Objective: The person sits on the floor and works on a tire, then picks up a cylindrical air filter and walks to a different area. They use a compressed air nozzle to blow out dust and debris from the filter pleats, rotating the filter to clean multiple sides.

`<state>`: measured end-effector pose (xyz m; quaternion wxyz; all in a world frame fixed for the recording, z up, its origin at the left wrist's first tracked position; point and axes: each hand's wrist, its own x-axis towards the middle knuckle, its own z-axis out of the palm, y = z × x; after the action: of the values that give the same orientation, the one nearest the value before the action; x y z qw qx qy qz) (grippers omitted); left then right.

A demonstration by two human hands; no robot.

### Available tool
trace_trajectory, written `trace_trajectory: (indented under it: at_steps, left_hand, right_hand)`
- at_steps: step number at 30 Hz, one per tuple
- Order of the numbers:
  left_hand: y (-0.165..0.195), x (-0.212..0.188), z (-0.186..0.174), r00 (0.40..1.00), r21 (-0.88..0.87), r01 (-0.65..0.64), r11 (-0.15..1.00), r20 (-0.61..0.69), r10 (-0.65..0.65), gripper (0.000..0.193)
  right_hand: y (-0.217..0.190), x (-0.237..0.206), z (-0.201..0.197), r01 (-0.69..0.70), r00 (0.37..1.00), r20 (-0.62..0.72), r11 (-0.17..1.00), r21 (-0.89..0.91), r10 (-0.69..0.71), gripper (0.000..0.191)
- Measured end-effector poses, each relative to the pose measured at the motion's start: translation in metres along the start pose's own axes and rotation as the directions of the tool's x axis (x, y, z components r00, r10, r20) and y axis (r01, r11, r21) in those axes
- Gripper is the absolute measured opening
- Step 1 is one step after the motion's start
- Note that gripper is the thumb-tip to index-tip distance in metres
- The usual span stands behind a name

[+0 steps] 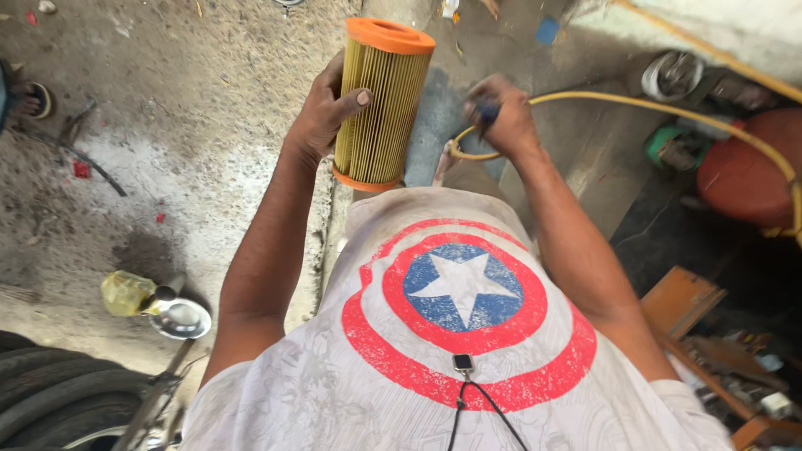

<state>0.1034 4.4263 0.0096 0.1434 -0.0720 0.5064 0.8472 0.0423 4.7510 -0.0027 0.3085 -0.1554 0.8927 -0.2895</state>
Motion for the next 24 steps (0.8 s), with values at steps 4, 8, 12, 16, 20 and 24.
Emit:
trace_trajectory:
  at_steps: [4,8,12,16,20,24]
  left_hand:
    - [0.011,0.001,-0.010,0.997,-0.225,0.025,0.974,-0.068,-0.042,0.095]
    - [0.020,0.000,-0.022,0.999,-0.172,-0.001,0.985,-0.050,-0.007,0.093]
    - [0.024,0.000,-0.028,0.999,-0.398,0.042,0.917,0.028,-0.033,0.094]
    - [0.025,0.005,-0.025,1.000,-0.052,0.018,0.998,0.013,-0.017,0.093]
    - [0.027,0.009,-0.020,0.996,-0.329,0.062,0.942,0.082,-0.037,0.095]
    - [0.029,0.011,-0.018,0.998,-0.057,0.069,0.996,0.011,-0.068,0.095]
  right_hand:
    - [-0.008,0.022,-0.001,0.450,0.849,0.406,0.866,-0.220,-0.338,0.025]
    - [-0.010,0.043,-0.009,0.299,0.954,0.002,0.954,-0.023,-0.299,0.045]
    - [-0.015,0.045,-0.004,0.336,0.921,0.274,0.921,-0.195,-0.278,0.045]
    - [-0.011,0.035,0.002,-0.075,0.977,-0.185,0.986,0.151,0.102,0.036]
    - [-0.002,0.029,-0.005,0.422,0.884,0.225,0.906,-0.004,-0.411,0.049]
    - [-0.004,0.027,-0.011,0.305,0.950,0.050,0.951,0.056,-0.307,0.031]
